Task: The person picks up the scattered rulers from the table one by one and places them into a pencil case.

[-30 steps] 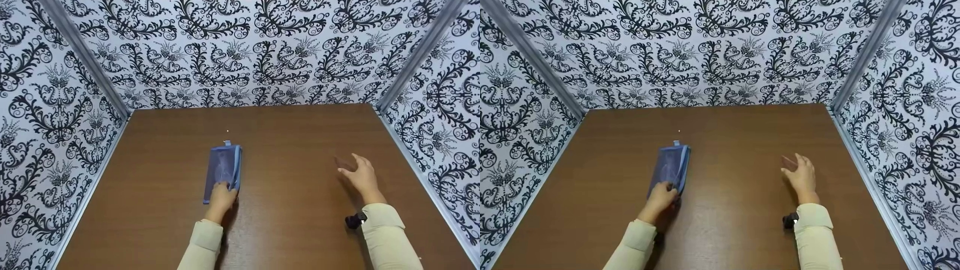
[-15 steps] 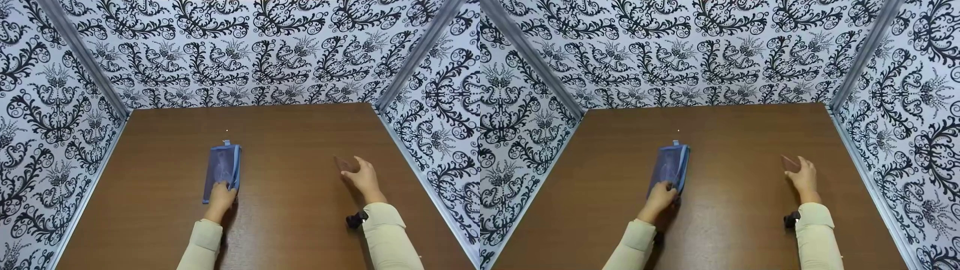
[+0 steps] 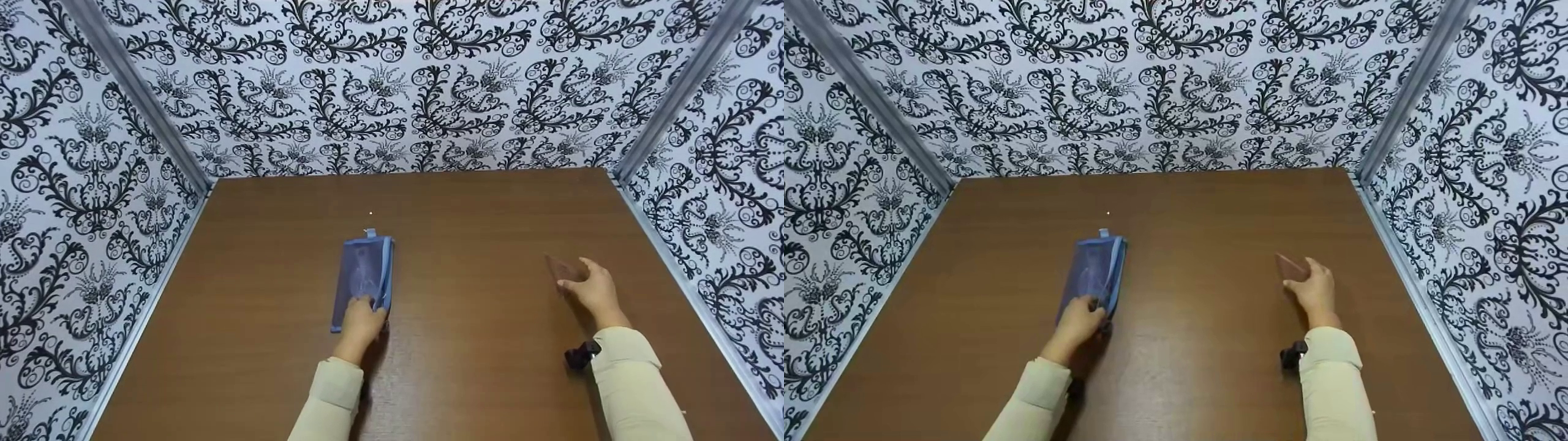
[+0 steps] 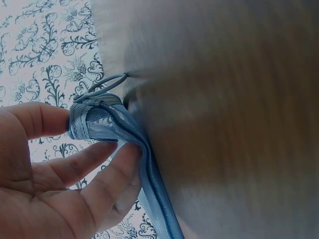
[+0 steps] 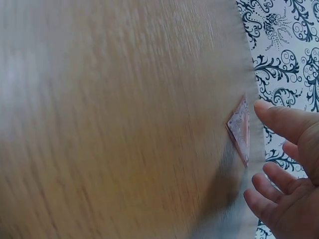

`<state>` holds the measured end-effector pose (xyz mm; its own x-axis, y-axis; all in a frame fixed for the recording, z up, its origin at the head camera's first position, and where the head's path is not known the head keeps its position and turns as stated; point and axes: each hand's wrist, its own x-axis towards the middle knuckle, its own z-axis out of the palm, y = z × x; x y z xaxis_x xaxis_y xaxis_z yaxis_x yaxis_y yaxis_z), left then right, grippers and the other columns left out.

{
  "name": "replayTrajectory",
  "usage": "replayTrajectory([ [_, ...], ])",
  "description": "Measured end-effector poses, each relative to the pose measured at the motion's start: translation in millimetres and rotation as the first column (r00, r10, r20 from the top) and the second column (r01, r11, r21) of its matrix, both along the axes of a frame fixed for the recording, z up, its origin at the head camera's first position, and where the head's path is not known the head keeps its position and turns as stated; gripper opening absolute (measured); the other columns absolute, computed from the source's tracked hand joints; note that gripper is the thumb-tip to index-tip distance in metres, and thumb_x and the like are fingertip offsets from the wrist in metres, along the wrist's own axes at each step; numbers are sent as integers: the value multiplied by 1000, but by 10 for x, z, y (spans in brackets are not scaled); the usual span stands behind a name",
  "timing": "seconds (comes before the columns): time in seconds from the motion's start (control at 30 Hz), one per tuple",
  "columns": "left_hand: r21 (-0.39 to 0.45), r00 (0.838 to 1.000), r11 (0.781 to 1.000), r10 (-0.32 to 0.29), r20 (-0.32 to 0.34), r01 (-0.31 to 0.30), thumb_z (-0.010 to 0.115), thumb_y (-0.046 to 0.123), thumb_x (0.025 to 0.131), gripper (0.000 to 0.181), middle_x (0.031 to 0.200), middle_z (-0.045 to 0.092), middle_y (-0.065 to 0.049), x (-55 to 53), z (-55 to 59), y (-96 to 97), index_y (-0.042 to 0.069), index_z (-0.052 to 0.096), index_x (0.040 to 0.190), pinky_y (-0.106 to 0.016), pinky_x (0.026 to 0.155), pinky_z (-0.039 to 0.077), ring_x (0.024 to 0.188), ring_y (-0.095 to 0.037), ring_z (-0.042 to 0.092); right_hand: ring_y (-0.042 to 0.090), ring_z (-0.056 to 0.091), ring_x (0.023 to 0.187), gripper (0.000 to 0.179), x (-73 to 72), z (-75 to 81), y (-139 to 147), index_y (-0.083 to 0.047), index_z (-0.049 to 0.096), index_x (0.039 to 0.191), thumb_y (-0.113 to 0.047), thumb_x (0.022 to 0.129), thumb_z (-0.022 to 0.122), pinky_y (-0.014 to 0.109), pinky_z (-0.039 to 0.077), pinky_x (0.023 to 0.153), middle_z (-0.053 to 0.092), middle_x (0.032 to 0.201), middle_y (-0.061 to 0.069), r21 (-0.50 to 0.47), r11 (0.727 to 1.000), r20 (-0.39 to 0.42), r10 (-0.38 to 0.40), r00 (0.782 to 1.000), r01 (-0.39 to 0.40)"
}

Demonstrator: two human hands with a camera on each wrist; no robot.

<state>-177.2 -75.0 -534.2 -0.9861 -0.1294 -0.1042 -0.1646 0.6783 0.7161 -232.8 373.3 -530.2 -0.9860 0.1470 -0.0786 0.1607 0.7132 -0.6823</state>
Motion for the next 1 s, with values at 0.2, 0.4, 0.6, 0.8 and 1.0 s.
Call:
replayTrajectory([
  [0.2, 7, 1000, 1000, -6, 25, 6, 59, 17, 87, 46, 119, 52, -28, 5, 26, -3, -10, 57, 125, -44, 88, 50, 97, -40, 60, 56, 34, 126, 75, -4, -33, -6, 16, 30, 141, -15, 86, 72, 61, 31, 104, 34, 136, 43, 0, 1000, -14, -12, 1000, 12],
  [0.4, 6, 1000, 1000, -6, 26, 6, 59, 17, 87, 46, 118, 53, -28, 19, 39, -2, -10, 57, 124, -44, 87, 50, 96, -40, 60, 56, 32, 128, 76, -14, -48, -1, 17, 30, 140, -14, 85, 72, 61, 30, 105, 32, 139, 43, -24, 999, 2, -26, 1000, 26],
  [0.6, 7, 1000, 1000, -1, 17, 1, 59, 16, 86, 45, 116, 54, -28, 15, 27, 2, -10, 57, 123, -44, 87, 50, 96, -39, 60, 55, 30, 130, 78, -19, -51, 13, 17, 26, 142, -15, 87, 70, 60, 29, 106, 30, 141, 42, -61, 997, 37, -47, 998, 49],
  [0.8, 5, 1000, 1000, 4, 10, -4, 59, 16, 87, 44, 116, 54, -27, 10, 29, 1, -10, 58, 123, -46, 90, 49, 101, -39, 60, 55, 33, 129, 79, -15, -91, 20, 18, 23, 142, -12, 86, 70, 59, 32, 105, 31, 141, 42, -83, 995, 41, -55, 998, 58],
  [1.0, 11, 1000, 1000, 4, 2, -4, 59, 15, 87, 44, 116, 54, -28, 7, 18, -2, -10, 58, 123, -46, 91, 49, 103, -41, 59, 55, 38, 125, 78, -40, -123, -5, 20, 28, 139, -9, 82, 73, 58, 33, 104, 37, 135, 43, -27, 998, 0, -60, 998, 60],
])
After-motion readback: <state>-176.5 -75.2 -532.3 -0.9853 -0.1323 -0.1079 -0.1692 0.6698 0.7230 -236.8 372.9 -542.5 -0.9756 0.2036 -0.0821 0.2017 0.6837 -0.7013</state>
